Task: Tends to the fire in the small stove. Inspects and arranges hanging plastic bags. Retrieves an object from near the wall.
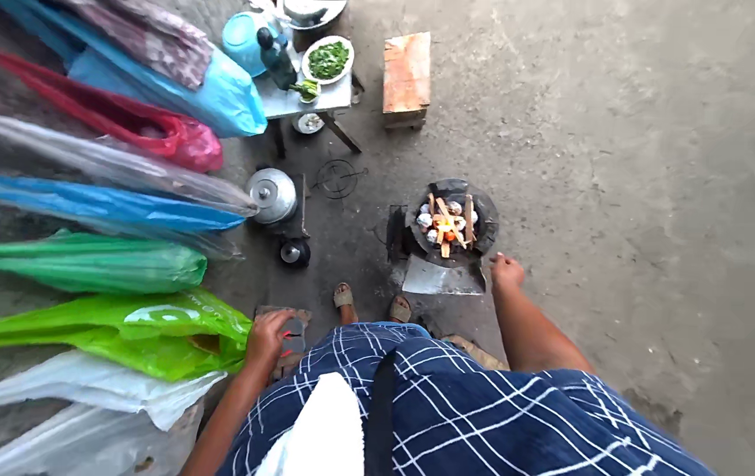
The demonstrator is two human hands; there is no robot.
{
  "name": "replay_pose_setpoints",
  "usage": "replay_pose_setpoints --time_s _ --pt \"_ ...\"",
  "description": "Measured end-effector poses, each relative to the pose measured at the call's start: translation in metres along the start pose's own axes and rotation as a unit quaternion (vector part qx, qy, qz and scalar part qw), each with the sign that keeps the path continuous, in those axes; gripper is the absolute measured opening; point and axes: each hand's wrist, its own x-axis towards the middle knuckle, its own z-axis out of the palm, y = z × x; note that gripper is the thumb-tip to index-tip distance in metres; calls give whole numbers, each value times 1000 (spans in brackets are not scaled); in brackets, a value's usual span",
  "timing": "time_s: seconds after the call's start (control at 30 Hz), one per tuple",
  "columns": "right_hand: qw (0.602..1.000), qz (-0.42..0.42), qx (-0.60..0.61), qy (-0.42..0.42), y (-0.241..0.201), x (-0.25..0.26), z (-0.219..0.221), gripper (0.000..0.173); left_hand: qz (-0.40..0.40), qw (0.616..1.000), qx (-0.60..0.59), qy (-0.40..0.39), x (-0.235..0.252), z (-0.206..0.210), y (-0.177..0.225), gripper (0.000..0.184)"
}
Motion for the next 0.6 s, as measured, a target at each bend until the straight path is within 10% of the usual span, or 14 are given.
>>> replay_pose_setpoints --time_s 0.43,0.6 --pt "990 -14 -135 23 5 -2 -20 45 -123 989 -28 75 -15 -52 -10 38" --pt "990 -70 -110 60 -8 -1 -22 71 -145 970 -10 194 -31 -69 -25 35"
